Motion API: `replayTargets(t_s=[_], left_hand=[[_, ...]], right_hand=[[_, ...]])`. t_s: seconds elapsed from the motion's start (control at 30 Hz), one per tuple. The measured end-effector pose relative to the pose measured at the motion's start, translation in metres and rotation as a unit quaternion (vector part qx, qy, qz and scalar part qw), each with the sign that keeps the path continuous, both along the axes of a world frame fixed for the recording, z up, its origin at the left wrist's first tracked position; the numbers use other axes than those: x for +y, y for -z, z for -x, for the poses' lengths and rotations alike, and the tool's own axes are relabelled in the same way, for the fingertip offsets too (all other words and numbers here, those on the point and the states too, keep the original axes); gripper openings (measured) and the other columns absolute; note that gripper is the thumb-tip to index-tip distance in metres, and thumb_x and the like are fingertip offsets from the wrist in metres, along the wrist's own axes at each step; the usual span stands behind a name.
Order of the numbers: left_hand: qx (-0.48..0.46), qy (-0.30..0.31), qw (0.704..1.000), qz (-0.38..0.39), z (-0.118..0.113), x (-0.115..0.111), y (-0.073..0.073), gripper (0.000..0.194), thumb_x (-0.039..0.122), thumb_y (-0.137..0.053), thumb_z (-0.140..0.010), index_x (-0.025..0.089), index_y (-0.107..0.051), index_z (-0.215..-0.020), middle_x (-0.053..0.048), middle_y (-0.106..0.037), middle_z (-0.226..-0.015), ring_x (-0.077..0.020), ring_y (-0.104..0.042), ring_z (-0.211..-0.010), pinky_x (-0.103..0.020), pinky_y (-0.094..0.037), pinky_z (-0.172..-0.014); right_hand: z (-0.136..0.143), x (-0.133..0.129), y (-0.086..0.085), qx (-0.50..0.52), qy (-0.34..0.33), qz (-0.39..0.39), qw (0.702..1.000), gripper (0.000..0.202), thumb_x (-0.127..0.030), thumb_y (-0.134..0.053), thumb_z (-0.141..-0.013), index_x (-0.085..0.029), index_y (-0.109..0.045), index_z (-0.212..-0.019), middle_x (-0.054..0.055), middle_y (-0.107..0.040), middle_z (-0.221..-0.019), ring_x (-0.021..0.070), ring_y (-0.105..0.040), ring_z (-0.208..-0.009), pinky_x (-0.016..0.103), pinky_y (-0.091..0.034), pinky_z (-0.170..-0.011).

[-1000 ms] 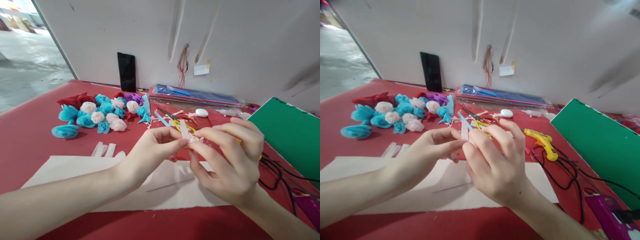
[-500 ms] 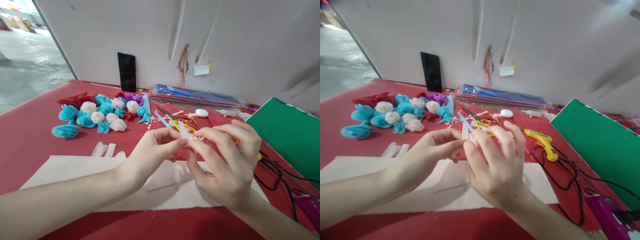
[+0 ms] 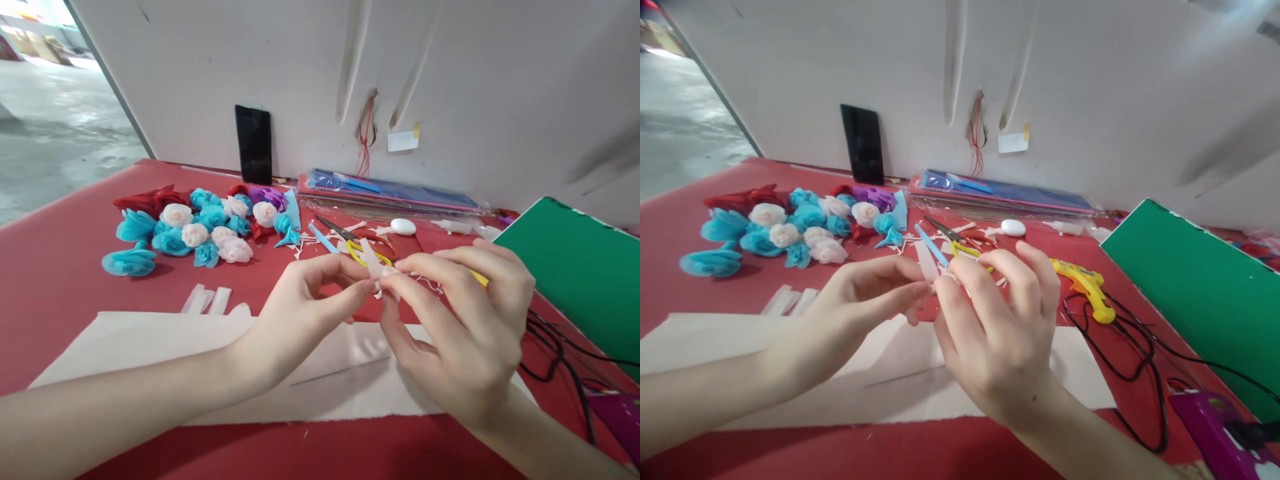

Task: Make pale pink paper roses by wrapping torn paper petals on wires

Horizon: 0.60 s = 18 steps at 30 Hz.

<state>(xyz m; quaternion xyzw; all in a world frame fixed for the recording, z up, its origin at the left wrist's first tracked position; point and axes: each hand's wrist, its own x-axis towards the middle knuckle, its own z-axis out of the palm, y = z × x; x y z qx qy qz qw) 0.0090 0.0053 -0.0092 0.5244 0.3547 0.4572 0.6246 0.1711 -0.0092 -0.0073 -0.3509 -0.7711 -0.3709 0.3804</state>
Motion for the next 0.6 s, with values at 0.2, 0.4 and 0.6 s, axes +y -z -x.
replayTargets(t_s=[0.2,0.4,0.6], left_hand=[[0.100,-0.040,0.988,-0.107,0.0006,0.0009,-0.0006,0.008,0.020,-0.072,-0.078,0.020,-0.070,-0.070,0.005,-0.069,-0.071,-0.0088,-0.060,-0.065,-0.014,-0.049,-0.060],[0.125,-0.060,0.974,-0.178,0.0018,0.0025,-0.0034,0.015,0.013,-0.070,-0.076,0.020,-0.069,-0.063,0.005,-0.072,-0.069,-0.0082,-0.061,-0.062,-0.013,-0.048,-0.055],[0.034,-0.025,0.997,-0.060,0.0031,0.0060,-0.0031,0.014,0.013,-0.071,-0.075,0.021,-0.074,-0.063,0.005,-0.070,-0.063,-0.0082,-0.060,-0.055,-0.015,-0.049,-0.053]], right_hand=[[-0.0006,-0.0004,-0.0023,-0.001,-0.012,0.000,1.000,0.010,-0.005,-0.070,-0.070,-0.013,-0.068,-0.076,0.010,-0.075,-0.078,0.0282,-0.062,-0.078,0.053,-0.053,-0.078],[0.0027,-0.0019,-0.0022,0.009,-0.003,0.002,1.000,0.007,-0.007,-0.070,-0.072,-0.012,-0.069,-0.078,0.010,-0.075,-0.078,0.0284,-0.062,-0.079,0.054,-0.054,-0.080],[0.0038,-0.0029,-0.0021,0.006,-0.006,0.000,1.000,0.011,-0.012,-0.075,-0.072,-0.012,-0.069,-0.080,0.011,-0.074,-0.079,0.0281,-0.062,-0.079,0.053,-0.053,-0.082]])
